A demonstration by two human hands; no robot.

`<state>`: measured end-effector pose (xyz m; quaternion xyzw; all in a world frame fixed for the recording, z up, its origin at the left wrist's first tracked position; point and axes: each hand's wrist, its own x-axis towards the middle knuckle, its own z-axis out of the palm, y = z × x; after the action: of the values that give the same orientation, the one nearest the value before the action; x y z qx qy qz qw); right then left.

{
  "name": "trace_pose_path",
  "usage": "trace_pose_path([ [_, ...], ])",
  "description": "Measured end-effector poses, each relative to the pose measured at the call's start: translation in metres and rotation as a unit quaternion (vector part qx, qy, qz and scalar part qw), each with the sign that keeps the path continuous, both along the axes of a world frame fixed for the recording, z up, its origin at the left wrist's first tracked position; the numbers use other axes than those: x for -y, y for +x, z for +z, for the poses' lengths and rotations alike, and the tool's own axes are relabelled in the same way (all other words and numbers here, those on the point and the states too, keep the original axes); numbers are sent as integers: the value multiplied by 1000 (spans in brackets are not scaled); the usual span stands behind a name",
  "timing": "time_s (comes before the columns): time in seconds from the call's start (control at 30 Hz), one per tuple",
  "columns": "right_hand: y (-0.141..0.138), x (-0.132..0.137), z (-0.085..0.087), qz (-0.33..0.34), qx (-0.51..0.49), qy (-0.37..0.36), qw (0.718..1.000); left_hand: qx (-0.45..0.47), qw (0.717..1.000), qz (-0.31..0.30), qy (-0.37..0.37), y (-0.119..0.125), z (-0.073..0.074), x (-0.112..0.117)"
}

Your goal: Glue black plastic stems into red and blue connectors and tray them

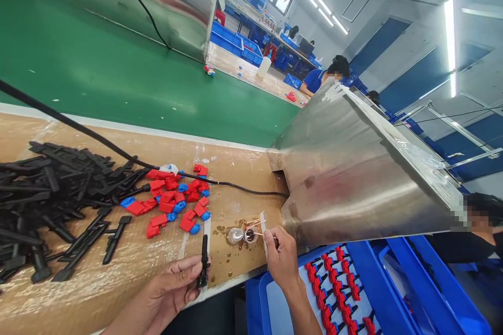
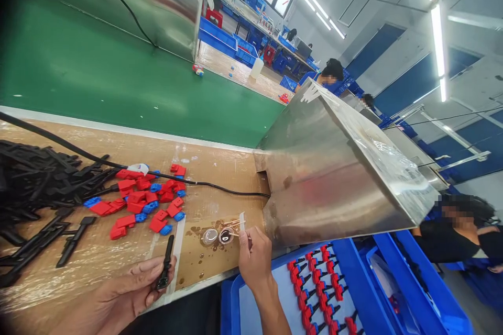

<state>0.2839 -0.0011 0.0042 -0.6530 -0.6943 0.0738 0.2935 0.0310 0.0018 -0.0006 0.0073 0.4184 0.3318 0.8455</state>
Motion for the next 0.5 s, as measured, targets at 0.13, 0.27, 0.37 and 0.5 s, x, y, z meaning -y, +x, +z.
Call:
trace_pose_path([
  [0.13,2,-2,-3,-40,-101,-52,993,0,1000,29,0,3,-4,0],
  [0.27,3,-3,-1,-64,-196,-95,974,1,1000,27,-10,6,-2,-2],
  [0.37,6,-5,0,-77,-257,-124,955,2,1000,23,-6,9,2,-5],
  [0.5,7,-7,1,-89,-329,-157,927,2,999,29,-13,13,8,-6],
])
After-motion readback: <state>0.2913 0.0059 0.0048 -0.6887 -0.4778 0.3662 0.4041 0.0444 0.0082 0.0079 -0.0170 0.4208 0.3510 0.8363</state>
